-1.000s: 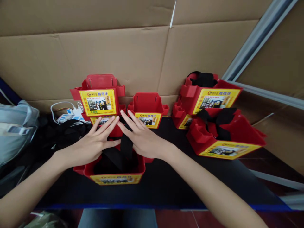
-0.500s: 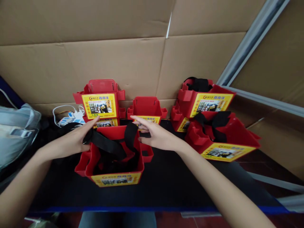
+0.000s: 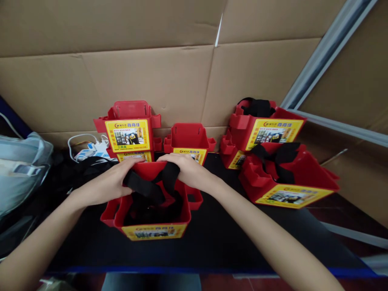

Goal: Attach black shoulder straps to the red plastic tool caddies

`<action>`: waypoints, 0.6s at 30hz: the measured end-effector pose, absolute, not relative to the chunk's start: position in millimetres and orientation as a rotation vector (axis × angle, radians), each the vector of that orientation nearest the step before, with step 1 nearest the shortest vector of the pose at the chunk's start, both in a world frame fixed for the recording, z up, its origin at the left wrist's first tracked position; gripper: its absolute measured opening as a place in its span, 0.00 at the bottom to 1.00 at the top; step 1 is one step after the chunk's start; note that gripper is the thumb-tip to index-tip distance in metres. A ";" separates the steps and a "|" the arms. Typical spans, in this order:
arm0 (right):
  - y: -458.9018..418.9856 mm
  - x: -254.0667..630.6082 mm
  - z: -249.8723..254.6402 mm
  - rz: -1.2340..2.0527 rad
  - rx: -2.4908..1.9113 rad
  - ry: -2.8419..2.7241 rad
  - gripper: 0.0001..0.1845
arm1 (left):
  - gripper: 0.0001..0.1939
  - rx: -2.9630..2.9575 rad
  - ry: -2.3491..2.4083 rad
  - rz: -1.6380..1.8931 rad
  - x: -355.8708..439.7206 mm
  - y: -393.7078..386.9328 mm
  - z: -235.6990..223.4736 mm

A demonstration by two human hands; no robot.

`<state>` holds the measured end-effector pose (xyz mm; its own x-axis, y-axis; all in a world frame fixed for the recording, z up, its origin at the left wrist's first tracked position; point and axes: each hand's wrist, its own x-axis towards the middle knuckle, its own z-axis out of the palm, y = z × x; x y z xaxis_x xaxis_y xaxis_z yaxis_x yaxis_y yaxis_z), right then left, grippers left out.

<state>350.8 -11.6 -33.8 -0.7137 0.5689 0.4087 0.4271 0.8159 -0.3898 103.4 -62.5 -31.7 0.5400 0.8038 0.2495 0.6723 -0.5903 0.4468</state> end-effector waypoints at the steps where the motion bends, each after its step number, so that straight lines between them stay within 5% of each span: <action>1: -11.5 350.9 -34.3 0.371 -0.710 -2.474 0.18 | 0.30 2.509 1.248 0.640 107.2 -60.9 -33.4; 11: -23.6 358.3 -21.0 0.417 -0.662 -2.586 0.18 | 0.15 2.496 1.238 0.752 109.8 -54.4 -25.0; 18: -45.1 359.7 -17.1 0.334 -0.798 -2.695 0.35 | 0.33 2.586 1.341 0.642 105.7 -71.4 -32.9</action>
<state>359.7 -45.1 -17.1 -0.7971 0.5598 0.2263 0.4877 0.8178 -0.3056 105.7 -71.4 -32.9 0.5060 0.8088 0.2997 0.7406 -0.5855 0.3296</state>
